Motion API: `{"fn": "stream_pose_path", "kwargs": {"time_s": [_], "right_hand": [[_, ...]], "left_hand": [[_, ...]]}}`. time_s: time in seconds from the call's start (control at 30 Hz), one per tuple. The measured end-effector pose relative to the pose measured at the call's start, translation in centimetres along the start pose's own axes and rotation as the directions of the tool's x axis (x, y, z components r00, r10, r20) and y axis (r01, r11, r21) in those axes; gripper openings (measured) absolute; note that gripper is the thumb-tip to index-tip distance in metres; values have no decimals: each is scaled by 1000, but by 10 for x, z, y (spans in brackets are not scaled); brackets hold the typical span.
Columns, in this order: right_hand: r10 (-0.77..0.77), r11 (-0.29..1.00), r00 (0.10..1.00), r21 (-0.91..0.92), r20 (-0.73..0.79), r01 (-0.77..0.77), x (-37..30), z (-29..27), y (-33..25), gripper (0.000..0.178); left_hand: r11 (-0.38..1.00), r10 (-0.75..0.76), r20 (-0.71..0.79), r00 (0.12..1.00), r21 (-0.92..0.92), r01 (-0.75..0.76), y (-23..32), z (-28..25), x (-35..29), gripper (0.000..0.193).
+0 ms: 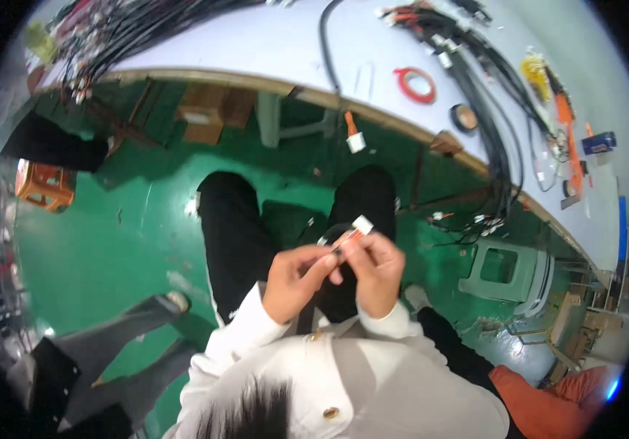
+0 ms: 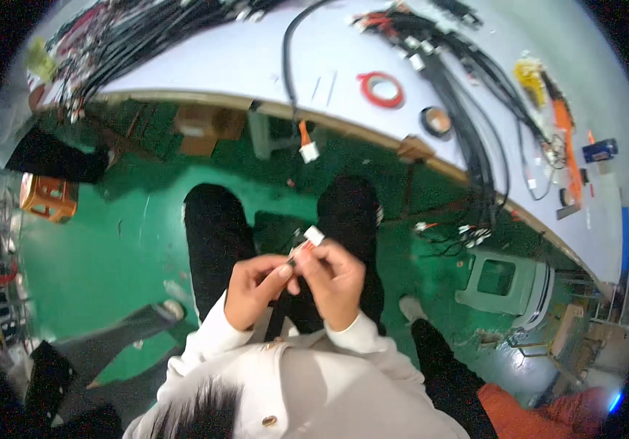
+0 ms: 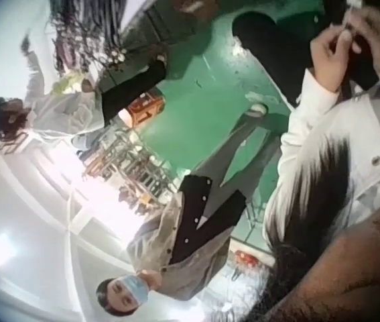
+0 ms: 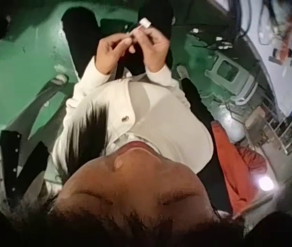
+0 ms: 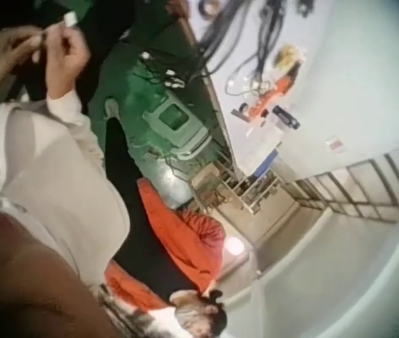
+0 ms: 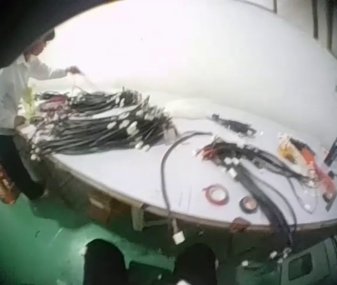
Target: Applying electrical tape to secure connectors on wire harness bundles.
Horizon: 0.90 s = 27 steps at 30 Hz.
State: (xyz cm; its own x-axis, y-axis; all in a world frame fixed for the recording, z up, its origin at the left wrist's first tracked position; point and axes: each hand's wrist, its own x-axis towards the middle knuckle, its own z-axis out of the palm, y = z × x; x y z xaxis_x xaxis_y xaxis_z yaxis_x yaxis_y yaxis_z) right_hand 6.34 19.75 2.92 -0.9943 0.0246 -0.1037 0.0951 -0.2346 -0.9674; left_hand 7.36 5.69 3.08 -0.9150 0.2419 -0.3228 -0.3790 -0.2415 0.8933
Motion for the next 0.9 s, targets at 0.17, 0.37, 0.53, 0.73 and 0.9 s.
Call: {"fn": "stream_pose_path", "kwargs": {"time_s": [0.17,0.37,0.53,0.73,0.9], "right_hand": [[-29,997,1000,65,8,28,-3,7,4,11],[-3,957,963,-277,271,81,29,-15,-31,15],[-636,289,748,-840,190,459,107,-66,-115,22],[-541,-303,751,-921,379,246,166,-93,-120,36],[-616,-319,654,-898,440,304,162,-102,-118,41]], "left_hand": [[995,88,-27,996,-38,-89,0,1,-3,20],[990,116,-117,986,-72,-125,0,-2,-1,18],[985,137,-154,978,-83,-151,0,-1,0,22],[985,107,-138,985,-120,-123,-1,0,0,22],[990,91,-131,987,-92,-103,-3,-6,0,24]]}}
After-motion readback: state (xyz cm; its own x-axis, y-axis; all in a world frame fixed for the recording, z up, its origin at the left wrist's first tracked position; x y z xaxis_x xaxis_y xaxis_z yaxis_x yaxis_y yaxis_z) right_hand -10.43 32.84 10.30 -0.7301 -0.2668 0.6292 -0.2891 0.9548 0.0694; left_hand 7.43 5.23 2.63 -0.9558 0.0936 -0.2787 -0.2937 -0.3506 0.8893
